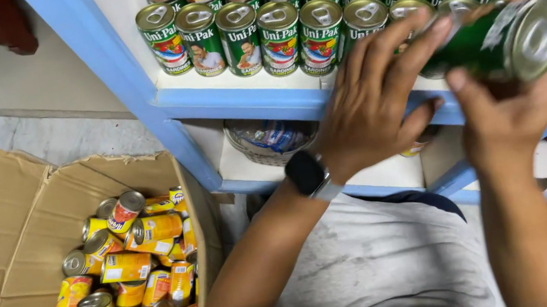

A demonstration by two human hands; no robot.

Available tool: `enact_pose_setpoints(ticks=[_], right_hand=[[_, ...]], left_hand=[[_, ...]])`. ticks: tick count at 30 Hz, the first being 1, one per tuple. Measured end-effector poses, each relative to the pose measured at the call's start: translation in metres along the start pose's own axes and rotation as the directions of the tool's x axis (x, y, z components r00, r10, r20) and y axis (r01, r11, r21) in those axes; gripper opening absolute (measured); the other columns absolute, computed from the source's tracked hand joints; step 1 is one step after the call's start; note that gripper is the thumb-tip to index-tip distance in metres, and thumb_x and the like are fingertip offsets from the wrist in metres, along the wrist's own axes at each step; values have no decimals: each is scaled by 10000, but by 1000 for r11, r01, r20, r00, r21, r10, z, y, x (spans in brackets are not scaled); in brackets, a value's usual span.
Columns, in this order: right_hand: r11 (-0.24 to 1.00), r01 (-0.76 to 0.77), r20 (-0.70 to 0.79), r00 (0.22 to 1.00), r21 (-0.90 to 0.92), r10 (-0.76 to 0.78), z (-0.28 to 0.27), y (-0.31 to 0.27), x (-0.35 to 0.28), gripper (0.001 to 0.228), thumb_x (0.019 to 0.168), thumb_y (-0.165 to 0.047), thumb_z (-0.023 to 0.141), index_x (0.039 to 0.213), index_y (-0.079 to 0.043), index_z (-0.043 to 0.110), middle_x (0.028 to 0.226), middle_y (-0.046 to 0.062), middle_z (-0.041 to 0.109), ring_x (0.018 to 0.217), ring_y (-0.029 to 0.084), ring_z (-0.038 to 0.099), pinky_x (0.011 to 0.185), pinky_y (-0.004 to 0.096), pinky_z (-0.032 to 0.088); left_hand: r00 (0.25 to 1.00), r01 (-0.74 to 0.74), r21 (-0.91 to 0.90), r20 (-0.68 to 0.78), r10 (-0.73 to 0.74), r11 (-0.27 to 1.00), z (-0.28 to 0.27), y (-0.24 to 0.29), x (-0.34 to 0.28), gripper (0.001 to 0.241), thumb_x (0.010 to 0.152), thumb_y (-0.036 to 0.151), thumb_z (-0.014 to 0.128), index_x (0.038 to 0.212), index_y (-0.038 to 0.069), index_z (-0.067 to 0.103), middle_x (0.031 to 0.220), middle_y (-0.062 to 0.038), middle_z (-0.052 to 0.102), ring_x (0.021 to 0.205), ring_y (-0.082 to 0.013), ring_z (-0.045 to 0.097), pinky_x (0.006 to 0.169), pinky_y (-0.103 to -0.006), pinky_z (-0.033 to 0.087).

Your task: Transferring canned goods from a cardboard box onto lower storage shelves.

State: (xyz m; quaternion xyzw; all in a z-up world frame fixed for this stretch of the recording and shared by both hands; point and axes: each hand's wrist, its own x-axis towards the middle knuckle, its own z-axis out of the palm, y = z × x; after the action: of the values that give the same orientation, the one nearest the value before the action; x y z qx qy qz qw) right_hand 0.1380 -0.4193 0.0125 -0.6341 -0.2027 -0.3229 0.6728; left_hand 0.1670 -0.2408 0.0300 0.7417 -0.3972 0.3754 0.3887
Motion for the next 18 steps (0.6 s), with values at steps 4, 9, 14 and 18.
enact_pose_setpoints(ticks=[4,9,14,18], right_hand=[[979,143,35,990,-149,-139,-61,51,68,684,1060,130,725,1589,-32,322,1388,85,566,1266,159,571,1162,287,460],[735,222,126,975,-641,-184,-87,86,122,704,978,137,727,1542,13,324,1438,128,580,1346,197,572,1212,327,471],[765,188,162,981,-617,-110,-92,107,130,659,1022,86,751,1503,3,307,1468,162,577,1325,233,602,1174,344,545],[723,115,150,989,-681,-16,-93,114,128,659,1012,26,704,1532,-6,300,1421,155,627,1250,230,677,1076,325,600]], left_hand=[[999,28,176,12,-30,984,50,-34,10,681,918,300,755,1509,190,435,1525,-86,454,1442,-317,447,1245,-570,326],[997,56,376,35,-74,925,68,-50,4,532,946,366,708,1429,196,561,1460,-67,514,1428,-319,467,1277,-642,310],[994,109,323,-10,-111,940,60,-43,5,469,947,357,714,1373,189,611,1416,-63,541,1396,-304,489,1263,-628,330],[991,129,303,-21,-129,944,57,-41,7,435,931,357,720,1322,184,637,1392,-52,553,1379,-294,500,1246,-621,338]])
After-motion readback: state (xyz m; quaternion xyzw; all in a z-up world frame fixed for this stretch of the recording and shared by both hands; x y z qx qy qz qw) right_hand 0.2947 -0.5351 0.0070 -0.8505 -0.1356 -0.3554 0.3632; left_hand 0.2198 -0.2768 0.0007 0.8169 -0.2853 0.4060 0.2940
